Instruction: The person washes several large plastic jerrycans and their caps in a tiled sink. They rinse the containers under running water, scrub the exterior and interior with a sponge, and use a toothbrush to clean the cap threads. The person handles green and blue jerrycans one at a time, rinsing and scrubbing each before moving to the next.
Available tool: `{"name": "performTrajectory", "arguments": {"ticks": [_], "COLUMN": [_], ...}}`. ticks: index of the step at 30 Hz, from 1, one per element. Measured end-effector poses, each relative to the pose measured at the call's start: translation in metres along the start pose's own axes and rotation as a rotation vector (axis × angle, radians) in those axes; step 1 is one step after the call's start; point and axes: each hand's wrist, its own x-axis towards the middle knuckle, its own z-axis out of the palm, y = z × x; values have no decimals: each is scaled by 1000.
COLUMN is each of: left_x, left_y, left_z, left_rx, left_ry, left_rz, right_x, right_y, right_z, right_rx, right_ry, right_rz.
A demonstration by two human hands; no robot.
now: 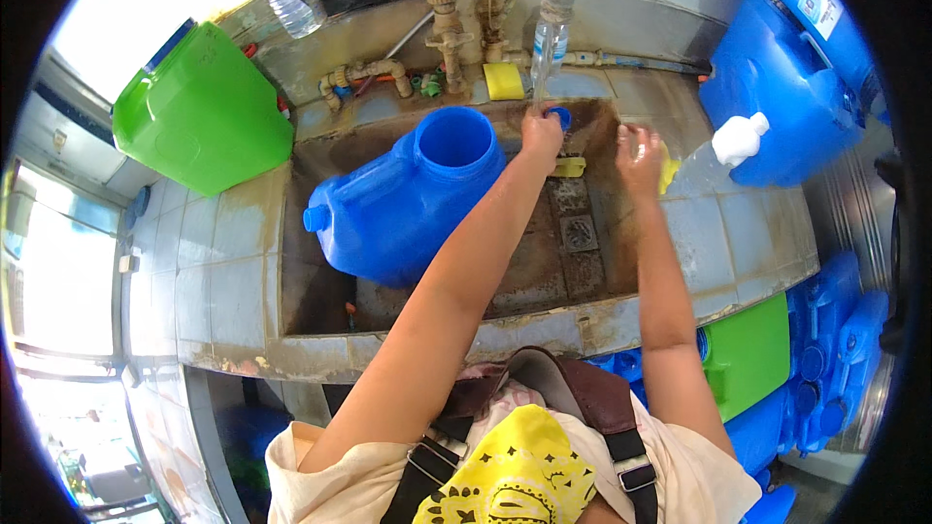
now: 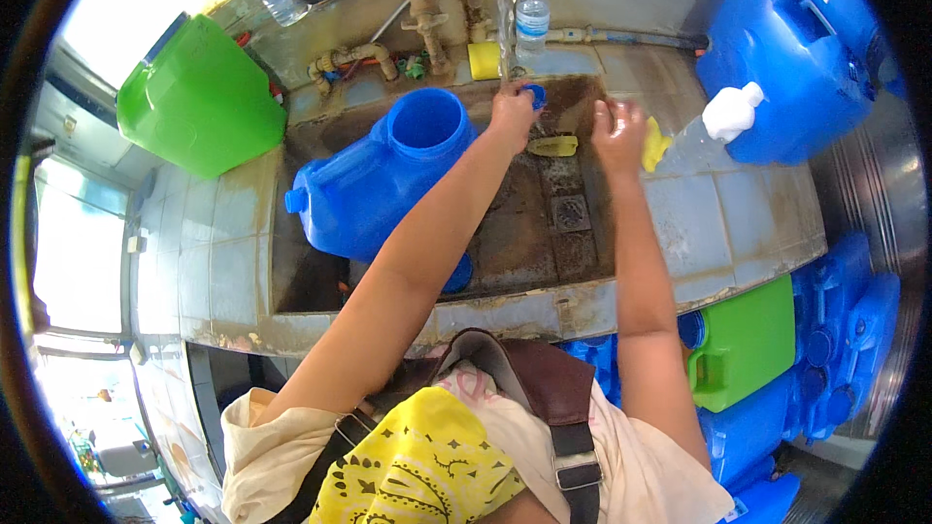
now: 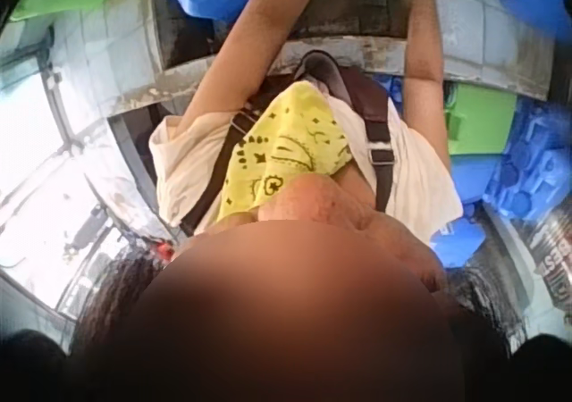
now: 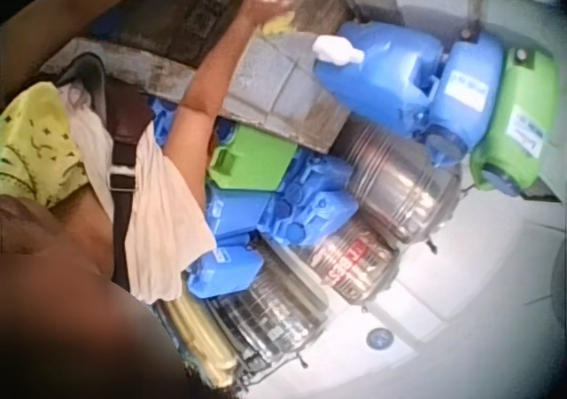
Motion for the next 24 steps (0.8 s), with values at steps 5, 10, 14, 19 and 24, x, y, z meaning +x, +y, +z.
{"name": "performTrajectory", "arguments": {"ticks": [5, 10, 14, 19, 24], "left_x": [-73, -133, -133, -87, -29], "left_y": [17, 92, 118, 122, 119], "left_z": [-62, -182, -222, -150, -63], "left_rx": [902, 1554, 1712, 1831, 1853], "left_ry": [-85, 221, 109, -141, -263], "left_rz": [642, 730, 269, 391, 347], "right_x": [-32, -13, -10, -6, 5], "right_y": [-94, -113, -116, -95, -42], "right_z": [81, 113, 100, 83, 71], "right_rx": [1575, 1493, 1415, 783, 255], "right_ry": [-573, -597, -598, -260, 85], "right_rz": [892, 1093, 954, 574, 139]}}
